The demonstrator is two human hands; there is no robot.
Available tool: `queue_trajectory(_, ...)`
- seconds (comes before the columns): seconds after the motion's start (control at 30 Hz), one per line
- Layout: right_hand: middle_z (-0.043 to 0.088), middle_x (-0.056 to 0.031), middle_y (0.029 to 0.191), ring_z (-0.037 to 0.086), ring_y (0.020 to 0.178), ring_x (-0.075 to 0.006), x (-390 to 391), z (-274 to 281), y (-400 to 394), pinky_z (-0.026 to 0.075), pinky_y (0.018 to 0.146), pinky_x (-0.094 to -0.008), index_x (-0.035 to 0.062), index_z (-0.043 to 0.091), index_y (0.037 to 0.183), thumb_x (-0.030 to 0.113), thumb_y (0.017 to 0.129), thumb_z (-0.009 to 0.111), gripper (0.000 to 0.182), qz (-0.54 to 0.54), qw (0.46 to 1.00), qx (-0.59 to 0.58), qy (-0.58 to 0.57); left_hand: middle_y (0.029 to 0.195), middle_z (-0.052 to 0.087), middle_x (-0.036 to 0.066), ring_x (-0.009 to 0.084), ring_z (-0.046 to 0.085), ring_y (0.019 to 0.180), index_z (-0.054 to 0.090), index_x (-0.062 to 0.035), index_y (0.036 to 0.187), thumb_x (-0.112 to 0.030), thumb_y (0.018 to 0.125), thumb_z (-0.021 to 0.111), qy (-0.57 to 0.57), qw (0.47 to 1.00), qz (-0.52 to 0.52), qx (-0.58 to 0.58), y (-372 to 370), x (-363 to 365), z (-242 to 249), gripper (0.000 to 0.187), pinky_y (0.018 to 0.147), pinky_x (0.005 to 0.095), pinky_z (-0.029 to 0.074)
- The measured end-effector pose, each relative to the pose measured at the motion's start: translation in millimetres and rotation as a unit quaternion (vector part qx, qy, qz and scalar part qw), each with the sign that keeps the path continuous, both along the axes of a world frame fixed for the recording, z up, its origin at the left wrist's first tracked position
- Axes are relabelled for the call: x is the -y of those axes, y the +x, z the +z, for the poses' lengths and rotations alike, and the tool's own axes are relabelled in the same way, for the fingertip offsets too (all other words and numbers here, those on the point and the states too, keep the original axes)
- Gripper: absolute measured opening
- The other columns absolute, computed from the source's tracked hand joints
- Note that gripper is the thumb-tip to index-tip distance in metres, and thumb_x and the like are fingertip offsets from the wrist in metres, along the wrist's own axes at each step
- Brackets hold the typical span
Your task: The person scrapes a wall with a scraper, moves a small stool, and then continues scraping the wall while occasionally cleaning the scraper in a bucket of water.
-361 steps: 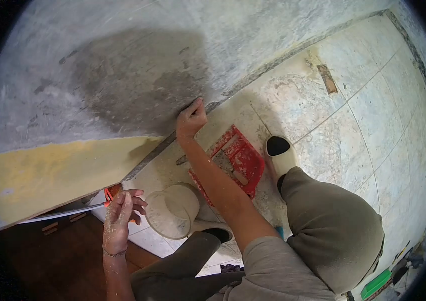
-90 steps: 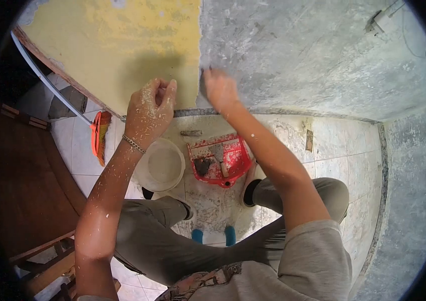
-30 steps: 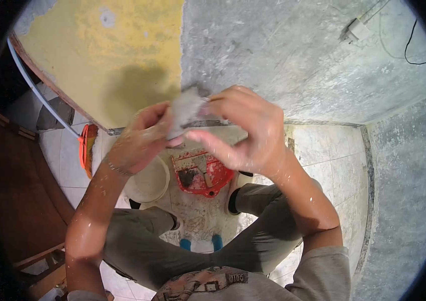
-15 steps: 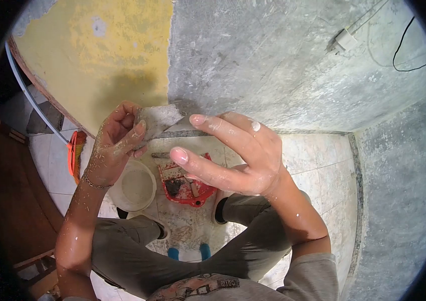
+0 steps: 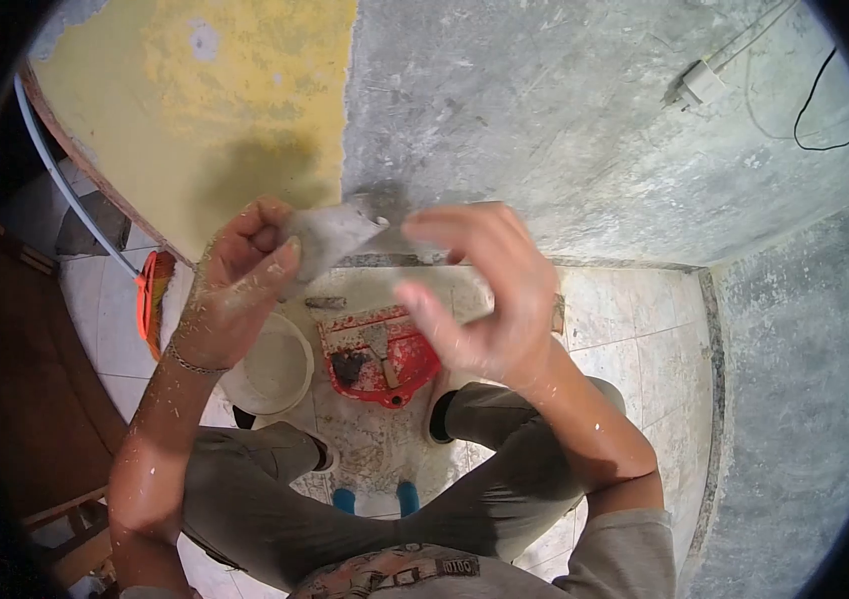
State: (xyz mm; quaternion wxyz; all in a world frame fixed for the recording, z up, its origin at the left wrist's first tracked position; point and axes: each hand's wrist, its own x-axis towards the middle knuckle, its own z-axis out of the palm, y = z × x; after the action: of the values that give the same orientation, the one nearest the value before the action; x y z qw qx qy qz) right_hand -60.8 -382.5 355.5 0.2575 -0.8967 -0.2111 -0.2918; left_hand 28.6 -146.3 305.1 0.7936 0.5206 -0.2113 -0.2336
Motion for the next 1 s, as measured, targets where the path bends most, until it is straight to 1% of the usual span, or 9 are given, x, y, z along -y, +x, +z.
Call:
queue_trajectory(0.03, 0.069, -0.0122, 0.111, 0.066, 0.093, -0.0166, -9.6, -12.1, 0.9, 0.055, 0.079, -0.0321, -0.0017, 0.067, 0.117, 0.017, 0.094, 0.071, 0.030, -0.011, 0.975, -0.111, 0.191, 0.101, 0.063, -0.002, 0.0043, 0.057, 0.091, 0.054, -0.0090, 0.115, -0.012, 0.097, 0.068, -0.004, 1.000, -0.018, -0.007, -3.6, 1.1, 4.7, 0.023, 0.076, 0.0223, 0.047)
queue_trajectory(0.07, 0.069, -0.0122, 0.111, 0.066, 0.093, -0.0166, -16.2, -16.6, 2.5, 0.055, 0.079, -0.0321, -0.0017, 0.067, 0.117, 0.017, 0.094, 0.071, 0.030, -0.009, 0.975, -0.110, 0.194, 0.100, 0.064, -0.002, 0.0043, 0.058, 0.091, 0.055, -0.0084, 0.112, -0.009, 0.096, 0.069, -0.009, 0.999, -0.037, -0.014, -7.0, 3.2, 8.3, 0.021, 0.078, 0.0217, 0.048)
queue_trajectory(0.13, 0.070, -0.0091, 0.107, 0.064, 0.095, -0.0126, -25.3, -20.9, 5.2, 0.053, 0.084, -0.0297, -0.0020, 0.065, 0.120, 0.015, 0.099, 0.064, 0.027, 0.074, 0.844, -0.236, 0.477, 0.096, 0.066, -0.002, 0.0045, 0.058, 0.087, 0.053, -0.0081, 0.111, -0.009, 0.097, 0.068, 0.006, 1.000, -0.024, -0.001, -9.4, 10.9, 6.7, 0.021, 0.077, 0.0209, 0.047)
queue_trajectory(0.27, 0.069, -0.0045, 0.096, 0.063, 0.093, -0.0111, -5.3, -31.5, 3.9, 0.050, 0.087, -0.0276, -0.0014, 0.065, 0.115, 0.016, 0.103, 0.059, 0.022, 0.143, 0.820, -0.317, 0.455, 0.086, 0.066, -0.001, 0.0039, 0.055, 0.081, 0.048, -0.0062, 0.110, -0.010, 0.098, 0.066, 0.070, 0.997, -0.028, 0.003, -7.0, 12.0, 7.5, 0.022, 0.075, 0.0215, 0.045)
queue_trajectory(0.43, 0.069, -0.0029, 0.092, 0.063, 0.089, -0.0095, -12.2, -22.3, 6.1, 0.049, 0.086, -0.0264, -0.0009, 0.070, 0.101, 0.022, 0.103, 0.061, 0.025, 0.094, 0.772, -0.396, 0.489, 0.081, 0.066, 0.001, 0.0048, 0.053, 0.081, 0.047, -0.0053, 0.108, -0.007, 0.098, 0.065, 0.170, 0.980, 0.009, 0.098, -3.0, 7.5, -2.3, 0.020, 0.074, 0.0236, 0.045)
queue_trajectory(0.5, 0.068, -0.0033, 0.091, 0.063, 0.087, -0.0092, -16.1, -26.0, 5.4, 0.050, 0.086, -0.0263, -0.0012, 0.071, 0.096, 0.024, 0.103, 0.061, 0.028, 0.068, 0.767, -0.427, 0.474, 0.101, 0.065, 0.004, 0.0069, 0.057, 0.097, 0.047, -0.0069, 0.117, -0.008, 0.100, 0.062, 0.137, 0.986, -0.006, 0.094, -3.7, 7.6, -9.7, 0.022, 0.089, 0.0265, 0.048)
queue_trajectory(0.57, 0.068, -0.0047, 0.090, 0.063, 0.086, -0.0091, -26.3, -31.5, 6.5, 0.052, 0.086, -0.0264, -0.0024, 0.072, 0.094, 0.028, 0.103, 0.061, 0.034, 0.051, 0.691, -0.435, 0.576, 0.102, 0.064, 0.004, 0.0069, 0.057, 0.098, 0.048, -0.0061, 0.118, -0.008, 0.100, 0.062, 0.116, 0.988, 0.030, 0.097, -5.3, 12.5, -16.2, 0.023, 0.089, 0.0263, 0.048)
queue_trajectory(0.93, 0.072, -0.0084, 0.099, 0.062, 0.088, -0.0105, -37.7, -61.6, -2.5, 0.050, 0.087, -0.0279, 0.0012, 0.074, 0.109, 0.028, 0.101, 0.064, 0.030, 0.036, 0.720, -0.423, 0.548, 0.108, 0.064, 0.005, 0.0087, 0.059, 0.100, 0.056, -0.0037, 0.120, -0.006, 0.096, 0.067, 0.130, 0.977, 0.123, 0.119, -4.9, 15.4, -9.4, 0.026, 0.085, 0.0254, 0.050)
queue_trajectory(1.0, 0.071, -0.0057, 0.103, 0.061, 0.092, -0.0103, -41.1, -63.4, -4.0, 0.048, 0.086, -0.0269, 0.0035, 0.073, 0.112, 0.023, 0.101, 0.064, 0.024, 0.090, 0.634, -0.382, 0.666, 0.112, 0.065, 0.007, 0.0091, 0.059, 0.103, 0.057, -0.0038, 0.125, -0.008, 0.096, 0.068, 0.100, 0.991, 0.089, 0.018, -3.5, 15.4, -7.6, 0.031, 0.085, 0.0260, 0.050)
